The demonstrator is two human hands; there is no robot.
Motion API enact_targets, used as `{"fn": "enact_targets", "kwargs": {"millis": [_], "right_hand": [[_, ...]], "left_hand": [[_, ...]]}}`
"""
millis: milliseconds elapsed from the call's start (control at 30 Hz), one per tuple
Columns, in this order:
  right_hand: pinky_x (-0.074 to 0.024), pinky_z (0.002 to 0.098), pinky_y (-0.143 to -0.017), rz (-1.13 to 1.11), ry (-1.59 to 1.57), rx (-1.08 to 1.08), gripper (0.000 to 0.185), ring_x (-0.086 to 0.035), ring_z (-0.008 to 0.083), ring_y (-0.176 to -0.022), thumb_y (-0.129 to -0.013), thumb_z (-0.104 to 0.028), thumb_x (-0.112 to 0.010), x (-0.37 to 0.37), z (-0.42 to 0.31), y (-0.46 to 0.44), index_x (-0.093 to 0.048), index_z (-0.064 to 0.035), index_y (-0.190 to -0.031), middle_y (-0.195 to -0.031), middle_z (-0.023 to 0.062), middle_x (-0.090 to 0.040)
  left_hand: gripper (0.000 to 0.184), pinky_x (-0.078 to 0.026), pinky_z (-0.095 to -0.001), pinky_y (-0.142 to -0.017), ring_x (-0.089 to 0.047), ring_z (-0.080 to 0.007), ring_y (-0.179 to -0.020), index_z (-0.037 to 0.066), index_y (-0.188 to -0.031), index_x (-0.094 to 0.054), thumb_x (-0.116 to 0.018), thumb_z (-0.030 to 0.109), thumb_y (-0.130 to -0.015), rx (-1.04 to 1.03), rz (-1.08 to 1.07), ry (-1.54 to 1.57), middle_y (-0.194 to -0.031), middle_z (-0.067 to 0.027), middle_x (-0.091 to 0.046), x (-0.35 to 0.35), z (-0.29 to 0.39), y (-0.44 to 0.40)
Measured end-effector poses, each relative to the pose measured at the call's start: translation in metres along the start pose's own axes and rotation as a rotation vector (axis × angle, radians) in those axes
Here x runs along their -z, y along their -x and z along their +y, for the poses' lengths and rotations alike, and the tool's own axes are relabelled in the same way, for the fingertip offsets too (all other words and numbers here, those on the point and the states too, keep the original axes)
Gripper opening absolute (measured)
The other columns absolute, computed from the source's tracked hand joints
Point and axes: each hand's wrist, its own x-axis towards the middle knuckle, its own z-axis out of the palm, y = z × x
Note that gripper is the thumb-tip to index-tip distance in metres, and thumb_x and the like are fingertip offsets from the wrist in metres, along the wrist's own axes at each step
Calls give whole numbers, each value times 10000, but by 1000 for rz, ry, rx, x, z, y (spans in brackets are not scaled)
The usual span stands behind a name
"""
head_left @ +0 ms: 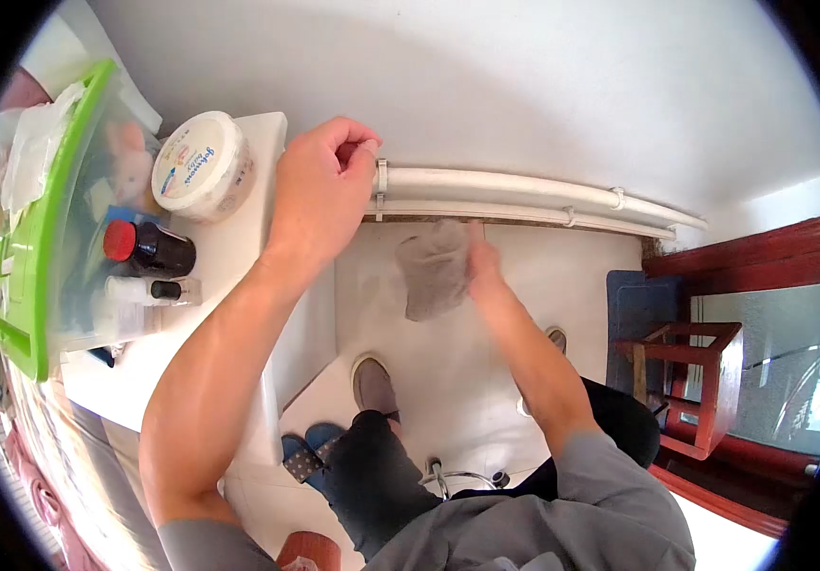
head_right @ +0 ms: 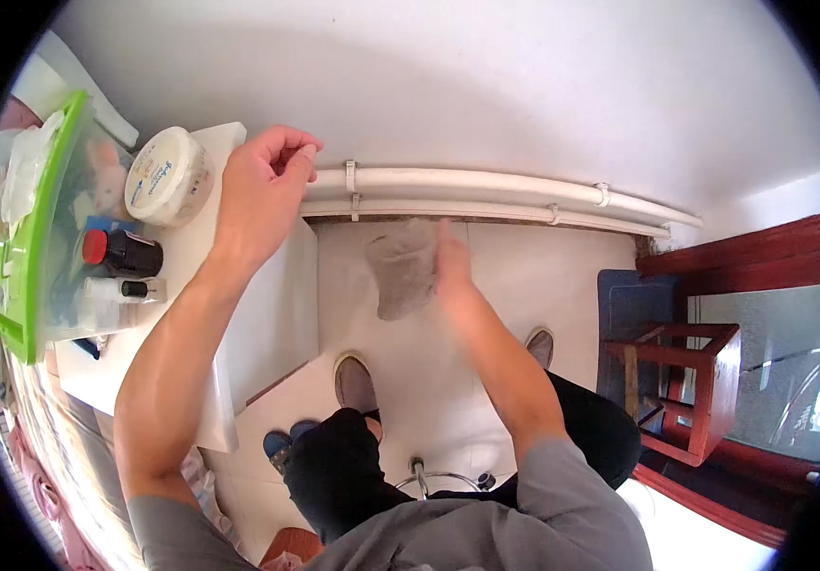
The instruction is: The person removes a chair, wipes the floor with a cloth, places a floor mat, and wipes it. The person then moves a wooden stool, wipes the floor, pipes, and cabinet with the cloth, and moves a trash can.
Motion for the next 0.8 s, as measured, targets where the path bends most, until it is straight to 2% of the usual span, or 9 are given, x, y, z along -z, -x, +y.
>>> {"fn": "enact_targets", "kwargs": {"millis": [100, 133, 200, 267, 333, 433, 533, 767, 800], "right_hand": [[-529, 395, -906, -10, -34, 458, 481, -656, 265, -1005, -1047, -413, -518, -11, -57, 43, -607, 36, -1199, -1154, 117, -667], [-529, 395, -906, -1, -33, 456, 481, -656, 265, -1005, -1047, -413, -518, -19, -67, 47, -607, 36, -1199, -1154, 117, -667], [-539, 366, -845, 229, 447, 986, 420, -656, 265, -940, -1004, -372, -588, -48, -79, 38, -635, 34, -1103, -1018, 123, -683], [-527, 382, -853, 228, 1041, 1184, 312, -613, 294, -986, -909, -219, -675, -77, -62, 15, -637, 11, -1115, -1064, 129, -639], [-521, 426, -865, 181, 1260, 1434, 343, -557, 325, -1047, -821, -86, -697, -108, -29, 6, -635, -9, -1150, -1182, 121, -577], [-519, 455, -883, 85, 1397, 1382, 420, -541, 322, -1102, -764, -9, -682, -100, -30, 4, -631, -36, -1180, -1284, 101, -528], [-512, 441, -926, -12, 1561, 1518, 490, -580, 326, -1092, -777, 12, -671, -44, -64, -8, -625, -93, -1253, -1207, 96, -601], [-482, 455, -990, 265, 1560, 1534, 499, -576, 371, -1117, -792, -34, -702, 79, -121, -17, -583, -82, -1275, -1280, 124, -587], [-484, 443, -979, 331, 1472, 1360, 491, -580, 371, -1116, -794, -51, -709, 87, -115, -12, -587, -89, -1268, -1255, 128, -601]], "left_hand": [[180, -450, -251, -639, -527, -74, -694, -7, -1019, -688, -571, 112, -952, -46, -12, -34, -775, -7, -617, -3, -5, 1], [179, -448, -250, -636, -528, -75, -694, -8, -1019, -688, -572, 112, -953, -41, -7, -21, -772, -5, -615, -3, -4, 1], [178, -446, -249, -634, -528, -75, -693, -8, -1018, -688, -572, 111, -954, -44, -3, -12, -768, -3, -612, -3, -2, 1], [173, -450, -250, -627, -528, -73, -689, -3, -1021, -689, -577, 113, -959, -10, -11, -29, -760, -2, -610, -2, -1, 1], [172, -444, -245, -602, -525, -68, -674, -2, -1021, -689, -582, 119, -962, -18, -5, -31, -756, -2, -610, -2, -3, -1], [171, -430, -234, -553, -523, -59, -647, 4, -1019, -691, -590, 131, -967, -14, -11, -18, -755, -4, -613, -2, -7, -1], [170, -415, -224, -511, -525, -50, -628, 10, -1014, -697, -598, 141, -968, 1, 6, -3, -758, -6, -622, -2, -5, -1], [188, -417, -222, -494, -530, -47, -625, 16, -1012, -705, -604, 167, -966, -60, 32, -32, -753, -4, -629, -2, -10, -3], [188, -417, -222, -494, -530, -47, -625, 16, -1012, -705, -604, 167, -966, -55, 33, -33, -753, -4, -629, -1, -11, -4]]}}
